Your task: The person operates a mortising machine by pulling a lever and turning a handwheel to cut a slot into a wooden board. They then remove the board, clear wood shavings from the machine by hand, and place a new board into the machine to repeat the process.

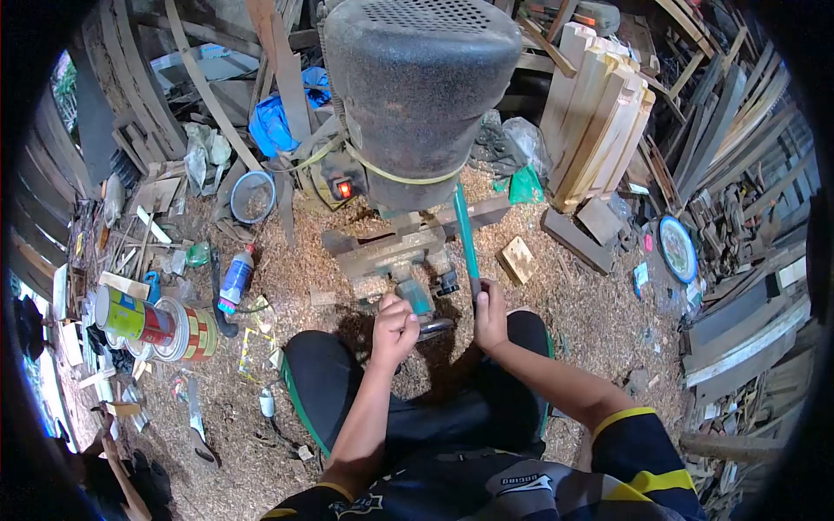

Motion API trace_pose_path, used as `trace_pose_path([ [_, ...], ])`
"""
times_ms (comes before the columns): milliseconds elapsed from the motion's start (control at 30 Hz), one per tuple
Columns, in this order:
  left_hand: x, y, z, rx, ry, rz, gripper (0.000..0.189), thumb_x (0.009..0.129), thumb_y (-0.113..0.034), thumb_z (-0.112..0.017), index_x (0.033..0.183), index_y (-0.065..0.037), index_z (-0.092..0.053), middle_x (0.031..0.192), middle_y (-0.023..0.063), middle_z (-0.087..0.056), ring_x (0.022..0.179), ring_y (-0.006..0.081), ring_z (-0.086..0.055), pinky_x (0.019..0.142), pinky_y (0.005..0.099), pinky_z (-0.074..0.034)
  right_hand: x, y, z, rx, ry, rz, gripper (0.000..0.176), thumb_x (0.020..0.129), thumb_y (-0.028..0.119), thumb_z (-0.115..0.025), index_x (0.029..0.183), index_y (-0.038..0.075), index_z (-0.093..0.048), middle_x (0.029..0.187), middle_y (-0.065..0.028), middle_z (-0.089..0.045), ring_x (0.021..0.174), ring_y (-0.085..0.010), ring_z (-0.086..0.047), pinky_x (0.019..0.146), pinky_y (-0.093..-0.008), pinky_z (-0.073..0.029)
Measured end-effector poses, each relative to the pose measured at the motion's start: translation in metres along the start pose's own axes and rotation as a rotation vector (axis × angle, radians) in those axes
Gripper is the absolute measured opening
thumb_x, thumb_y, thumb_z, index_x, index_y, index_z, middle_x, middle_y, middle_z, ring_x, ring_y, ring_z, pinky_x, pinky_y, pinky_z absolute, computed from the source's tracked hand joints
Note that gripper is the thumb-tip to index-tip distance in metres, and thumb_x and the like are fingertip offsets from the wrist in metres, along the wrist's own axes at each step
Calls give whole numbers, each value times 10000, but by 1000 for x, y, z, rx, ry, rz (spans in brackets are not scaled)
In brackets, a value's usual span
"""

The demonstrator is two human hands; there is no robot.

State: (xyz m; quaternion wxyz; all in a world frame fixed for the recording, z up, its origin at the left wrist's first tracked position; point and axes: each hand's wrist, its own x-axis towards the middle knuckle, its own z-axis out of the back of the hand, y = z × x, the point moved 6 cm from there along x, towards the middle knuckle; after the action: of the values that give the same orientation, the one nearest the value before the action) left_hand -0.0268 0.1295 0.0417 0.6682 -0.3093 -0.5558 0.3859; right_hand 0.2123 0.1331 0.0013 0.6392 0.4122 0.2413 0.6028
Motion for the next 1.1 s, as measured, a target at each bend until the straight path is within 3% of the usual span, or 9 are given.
trace_pose_path([
  [233, -4, 6, -1, -11, 13, 53, 242, 898, -25, -646, 680, -10, -543, 738, 74, -533, 762, 275, -485, 730, 400, -412, 14, -41, -41, -45, -112, 81, 484, 1108, 401, -425, 1329, -10, -552, 1211, -251, -601, 1168, -458, -580, 1031, -525, -435],
  [633, -7, -2, -2, 23, 8, 40, 254, 941, -33, -639, 716, 17, -534, 758, 82, -529, 795, 267, -502, 770, 388, -425, 19, -54, -60, -4, -130, 125, 430, 1105, 391, -479, 1175, -16, -598, 1069, -260, -609, 1019, -484, -600, 894, -526, -477],
  [700, -11, -7, 1, 64, 18, 28, 246, 957, -66, -652, 747, 21, -557, 790, 86, -552, 811, 273, -520, 785, 394, -433, 19, -52, -57, -95, -92, 52, 394, 1067, 358, -580, 1176, -20, -590, 1047, -269, -606, 994, -492, -601, 870, -539, -478],
  [767, -14, -13, 5, 124, 20, 65, 231, 972, -109, -664, 787, 10, -597, 839, 91, -579, 849, 291, -551, 822, 401, -442, 16, -44, -53, -83, -101, 59, 378, 1033, 320, -638, 1187, -21, -586, 1063, -274, -610, 1011, -496, -603, 893, -541, -481],
  [833, -28, -12, 12, 189, 41, 18, 162, 998, -172, -660, 944, -19, -662, 976, 110, -621, 975, 305, -587, 904, 405, -457, 11, -40, -47, -71, -107, 55, 381, 998, 281, -697, 1198, -22, -581, 1079, -279, -614, 1029, -501, -605, 916, -543, -484],
  [900, -43, -7, 23, 128, -60, 108, 311, 1060, -321, -602, 1126, -24, -663, 1163, 123, -616, 1152, 285, -580, 1032, 383, -433, 3, -37, -35, 36, -134, 173, 429, 936, 202, -762, 1246, -27, -573, 1155, -294, -621, 1090, -508, -609, 966, -539, -494],
  [933, -54, 1, 27, 142, -47, 192, 394, 1071, -374, -572, 1245, -25, -630, 1268, 133, -594, 1250, 286, -555, 1101, 391, -405, -2, -28, -24, 82, -59, 68, 491, 926, 171, -762, 1321, -33, -555, 1244, -295, -620, 1179, -500, -606, 1025, -520, -492],
  [1033, -65, 5, 33, 103, -118, 266, 421, 1120, -372, -468, 1292, -18, -617, 1326, 128, -589, 1304, 282, -536, 1146, 396, -382, -19, 35, 30, 76, -24, 106, 579, 920, 176, -771, 1398, -32, -520, 1292, -298, -617, 1241, -487, -600, 1050, -506, -491],
  [1100, -72, 14, 36, 88, -129, 283, 397, 1119, -348, -468, 1308, -33, -615, 1348, 132, -587, 1324, 294, -526, 1166, 408, -369, -23, 56, 57, -1, 5, 121, 692, 938, 195, -760, 1505, -27, -431, 1428, -309, -552, 1351, -479, -552, 1107, -486, -470],
])
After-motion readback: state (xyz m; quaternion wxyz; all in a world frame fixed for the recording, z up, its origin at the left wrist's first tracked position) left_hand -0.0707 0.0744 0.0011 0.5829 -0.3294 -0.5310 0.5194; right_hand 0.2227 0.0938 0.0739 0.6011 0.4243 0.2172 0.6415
